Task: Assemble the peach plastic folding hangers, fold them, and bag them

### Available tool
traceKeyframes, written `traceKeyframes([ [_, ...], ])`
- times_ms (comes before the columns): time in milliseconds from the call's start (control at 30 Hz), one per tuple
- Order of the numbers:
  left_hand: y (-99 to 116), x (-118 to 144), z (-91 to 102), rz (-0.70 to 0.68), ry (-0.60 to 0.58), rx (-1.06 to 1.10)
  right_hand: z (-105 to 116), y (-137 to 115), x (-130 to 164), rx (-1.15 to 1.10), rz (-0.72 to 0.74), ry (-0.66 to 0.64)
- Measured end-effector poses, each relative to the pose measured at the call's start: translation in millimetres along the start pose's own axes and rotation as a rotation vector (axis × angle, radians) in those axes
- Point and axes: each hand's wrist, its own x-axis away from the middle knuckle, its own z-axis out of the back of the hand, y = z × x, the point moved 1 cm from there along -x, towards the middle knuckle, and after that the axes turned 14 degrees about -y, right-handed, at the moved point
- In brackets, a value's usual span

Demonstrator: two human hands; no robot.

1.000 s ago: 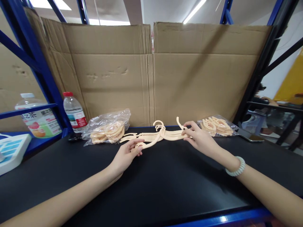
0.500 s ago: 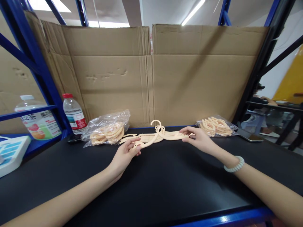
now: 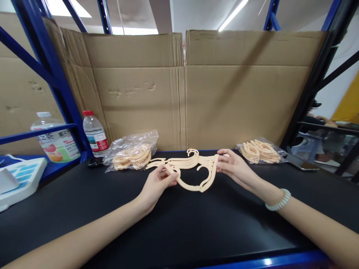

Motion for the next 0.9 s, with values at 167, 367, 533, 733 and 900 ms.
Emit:
traceKeyframes([
  [167,-3,1,-8.9,-0.025,-0.065,-0.043,-24,2,2,0.132,-0.018,-0.138],
  [367,-1,1,-10.4,-0.081,-0.085,-0.064,-38,5,6,0.249,-0.084,-0.461],
  [533,-3,1,-9.6,-0.103,-0.081,-0.102,-40,6,8,0.293,-0.074,-0.524],
  [733,-4,4,-13.3,-0.144,-0.155,-0.125,-46,4,11,0.372,-0.062,-0.487],
  [900,-4,5,-15.5,-0.106,-0.246,-0.112,-52,-1,15,0.317,-0.072,-0.609],
])
